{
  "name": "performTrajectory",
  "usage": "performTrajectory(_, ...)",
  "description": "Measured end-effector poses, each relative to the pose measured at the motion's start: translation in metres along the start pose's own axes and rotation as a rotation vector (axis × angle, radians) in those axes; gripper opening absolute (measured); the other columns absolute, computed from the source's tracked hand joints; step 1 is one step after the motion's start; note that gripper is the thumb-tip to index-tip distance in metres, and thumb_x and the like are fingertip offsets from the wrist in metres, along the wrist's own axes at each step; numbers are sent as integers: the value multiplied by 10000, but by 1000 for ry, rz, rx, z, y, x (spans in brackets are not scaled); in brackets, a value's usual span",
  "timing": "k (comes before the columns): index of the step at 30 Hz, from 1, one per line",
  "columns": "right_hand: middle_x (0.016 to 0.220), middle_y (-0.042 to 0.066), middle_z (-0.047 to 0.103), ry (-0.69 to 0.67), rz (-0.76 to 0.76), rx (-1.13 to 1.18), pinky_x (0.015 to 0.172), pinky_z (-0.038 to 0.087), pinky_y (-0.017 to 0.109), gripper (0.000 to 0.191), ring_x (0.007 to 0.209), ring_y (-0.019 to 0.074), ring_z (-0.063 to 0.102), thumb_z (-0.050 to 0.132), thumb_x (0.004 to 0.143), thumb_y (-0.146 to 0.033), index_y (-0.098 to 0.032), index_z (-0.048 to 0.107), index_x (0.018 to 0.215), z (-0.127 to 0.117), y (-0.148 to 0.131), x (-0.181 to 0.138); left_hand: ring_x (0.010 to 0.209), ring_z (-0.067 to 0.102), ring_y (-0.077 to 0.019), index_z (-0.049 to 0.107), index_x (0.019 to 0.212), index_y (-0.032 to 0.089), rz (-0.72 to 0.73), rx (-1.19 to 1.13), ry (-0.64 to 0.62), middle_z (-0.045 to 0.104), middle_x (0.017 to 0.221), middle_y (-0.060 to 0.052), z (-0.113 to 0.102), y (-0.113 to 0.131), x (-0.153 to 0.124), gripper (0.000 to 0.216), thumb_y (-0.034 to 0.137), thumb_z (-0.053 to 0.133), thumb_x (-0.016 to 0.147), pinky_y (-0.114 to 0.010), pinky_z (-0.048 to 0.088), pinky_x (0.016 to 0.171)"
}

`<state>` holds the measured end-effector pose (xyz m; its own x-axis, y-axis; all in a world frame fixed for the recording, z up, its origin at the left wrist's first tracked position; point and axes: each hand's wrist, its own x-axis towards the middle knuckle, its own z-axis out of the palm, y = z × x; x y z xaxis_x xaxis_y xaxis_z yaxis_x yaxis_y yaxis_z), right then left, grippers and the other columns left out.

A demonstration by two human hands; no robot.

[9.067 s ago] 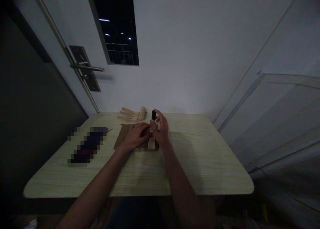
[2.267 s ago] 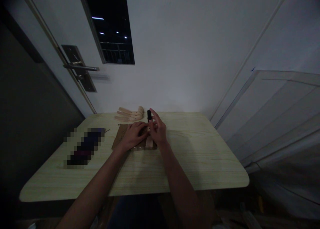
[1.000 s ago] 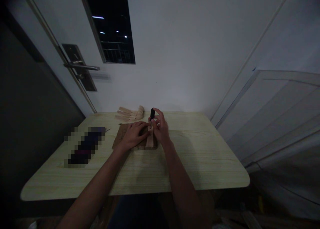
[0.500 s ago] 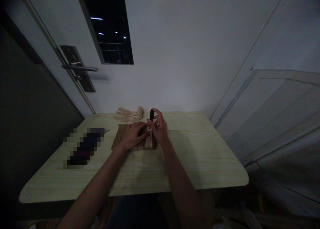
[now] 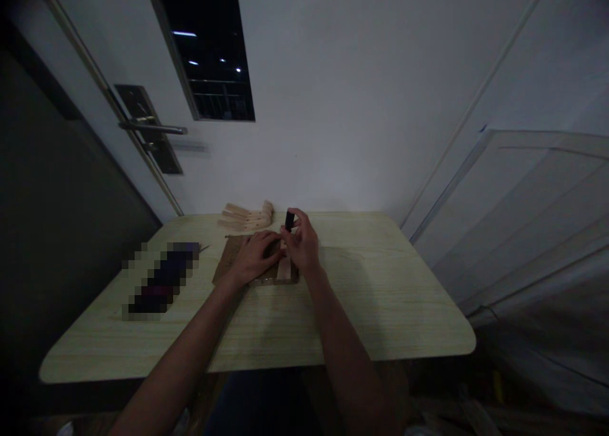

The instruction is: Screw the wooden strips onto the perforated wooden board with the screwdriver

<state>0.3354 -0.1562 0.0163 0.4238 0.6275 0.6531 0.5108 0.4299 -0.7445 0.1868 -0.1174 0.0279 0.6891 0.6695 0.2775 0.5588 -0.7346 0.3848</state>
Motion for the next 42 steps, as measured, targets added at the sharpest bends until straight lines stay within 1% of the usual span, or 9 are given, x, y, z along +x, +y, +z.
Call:
performTrajectory(6,1032,51,636,-143,11,55,470,411,211,465,546,71,494,534,908,-386,-286,448,1353,-7,-3,-1,1210,514,-277,574,1248,249,-3,-18,-10,609,1248,-54,-3,3,0,379,418,522,913,-463,359,1030)
performTrajectory(9,955,41,677,-194,38,121,469,419,204,474,562,86,529,514,918,-390,-278,429,1371,-9,-4,-2,1208,515,-279,579,1239,243,-5,-17,-5,612,1250,-55,-3,4,0,372,404,537,906,-467,352,1031)
performTrajectory(14,865,1,675,-88,57,131,444,394,193,462,481,61,462,613,854,-358,-275,486,1290,-3,0,0,1190,525,-281,580,1234,244,-9,-15,0,616,1246,-53,-2,4,-1,367,401,549,904,-473,362,1006)
performTrajectory(17,792,-35,596,-2,33,81,417,350,187,489,462,53,414,671,808,-341,-275,498,1260,3,1,-1,1183,530,-282,578,1241,253,-5,-11,2,616,1237,-48,-2,4,-1,375,420,543,907,-474,366,1004)
performTrajectory(21,771,-45,529,54,-10,-19,453,376,206,507,486,64,406,672,810,-338,-275,489,1280,6,-1,-4,1164,540,-281,572,1250,265,1,2,8,621,1225,-52,-2,3,-1,385,439,535,909,-474,375,998)
performTrajectory(27,956,25,627,-7,-96,-98,519,438,239,477,522,75,426,635,848,-358,-290,524,1308,3,-2,-5,1186,530,-273,572,1240,254,1,-2,11,608,1265,-54,0,0,-1,371,418,533,909,-462,378,1008)
performTrajectory(31,1056,62,662,-73,-63,-41,464,406,214,429,560,85,480,535,904,-357,-284,523,1326,-3,-5,-3,1191,525,-268,579,1235,251,3,-12,10,608,1263,-55,0,0,-1,372,425,526,912,-452,375,1016)
performTrajectory(36,942,28,694,-106,70,117,461,412,183,501,575,85,529,581,877,-376,-294,474,1359,-6,-4,1,1194,520,-266,580,1230,248,-7,-14,0,612,1253,-50,-3,4,-1,369,425,533,910,-447,365,1014)
performTrajectory(42,799,-45,563,18,105,136,429,336,175,513,479,42,410,694,782,-351,-276,523,1260,2,6,1,1186,517,-261,567,1256,259,-8,-11,-10,607,1261,-49,-3,4,-1,388,439,516,917,-436,359,1013)
